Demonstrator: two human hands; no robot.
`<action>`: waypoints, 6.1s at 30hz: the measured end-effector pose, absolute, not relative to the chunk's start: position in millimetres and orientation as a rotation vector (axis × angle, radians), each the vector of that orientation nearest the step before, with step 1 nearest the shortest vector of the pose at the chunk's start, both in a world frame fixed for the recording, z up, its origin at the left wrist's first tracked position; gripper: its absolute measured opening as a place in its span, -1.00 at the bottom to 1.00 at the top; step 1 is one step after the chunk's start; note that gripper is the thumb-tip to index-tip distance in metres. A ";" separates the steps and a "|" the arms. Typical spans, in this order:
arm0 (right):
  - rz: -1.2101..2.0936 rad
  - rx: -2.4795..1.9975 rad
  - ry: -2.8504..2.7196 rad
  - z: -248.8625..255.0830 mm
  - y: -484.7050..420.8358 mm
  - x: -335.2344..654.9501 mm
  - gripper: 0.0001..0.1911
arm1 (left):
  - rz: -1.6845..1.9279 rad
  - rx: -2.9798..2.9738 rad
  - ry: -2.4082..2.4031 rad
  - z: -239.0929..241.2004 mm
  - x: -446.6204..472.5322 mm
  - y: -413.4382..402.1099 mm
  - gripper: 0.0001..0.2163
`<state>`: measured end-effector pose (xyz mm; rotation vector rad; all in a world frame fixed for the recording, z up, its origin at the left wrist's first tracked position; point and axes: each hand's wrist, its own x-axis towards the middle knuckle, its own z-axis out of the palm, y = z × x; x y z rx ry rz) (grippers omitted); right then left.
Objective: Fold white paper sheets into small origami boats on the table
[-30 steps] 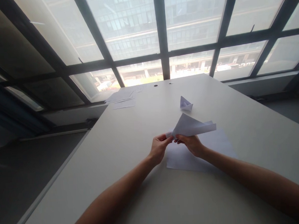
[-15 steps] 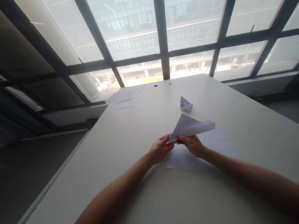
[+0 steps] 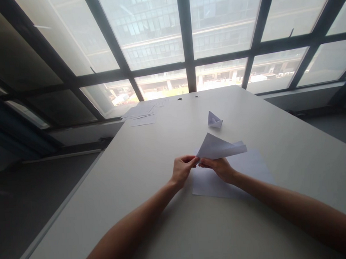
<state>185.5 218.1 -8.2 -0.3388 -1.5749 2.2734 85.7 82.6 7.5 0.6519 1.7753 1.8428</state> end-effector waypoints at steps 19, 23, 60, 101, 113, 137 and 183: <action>2.385 -0.393 -1.559 -5.4 221.9 186.0 -0.68 | 1.646 0.583 1.508 7.7 77.0 78.7 -0.60; 2.378 -0.415 -1.504 0.3 223.3 187.1 -0.71 | 1.514 0.545 1.452 10.0 70.9 75.5 -0.53; 2.202 -0.263 -1.531 -4.2 221.6 187.2 -0.81 | 1.755 1.145 1.772 24.8 97.3 75.8 -0.74; 2.196 -0.264 -1.489 -8.0 218.6 190.1 -0.80 | 1.850 1.676 2.432 22.5 90.2 73.3 -0.97; 2.123 -0.293 -1.512 -7.3 217.4 188.9 -0.79 | 1.872 1.532 2.097 16.9 90.3 75.6 -0.93; 2.237 -0.352 -1.405 -3.3 216.5 186.6 -0.74 | 1.848 1.114 2.002 9.6 84.4 79.8 -0.79; 2.229 -0.433 -1.449 -6.9 218.0 186.4 -0.71 | 1.703 0.631 1.385 13.7 83.1 79.8 -0.62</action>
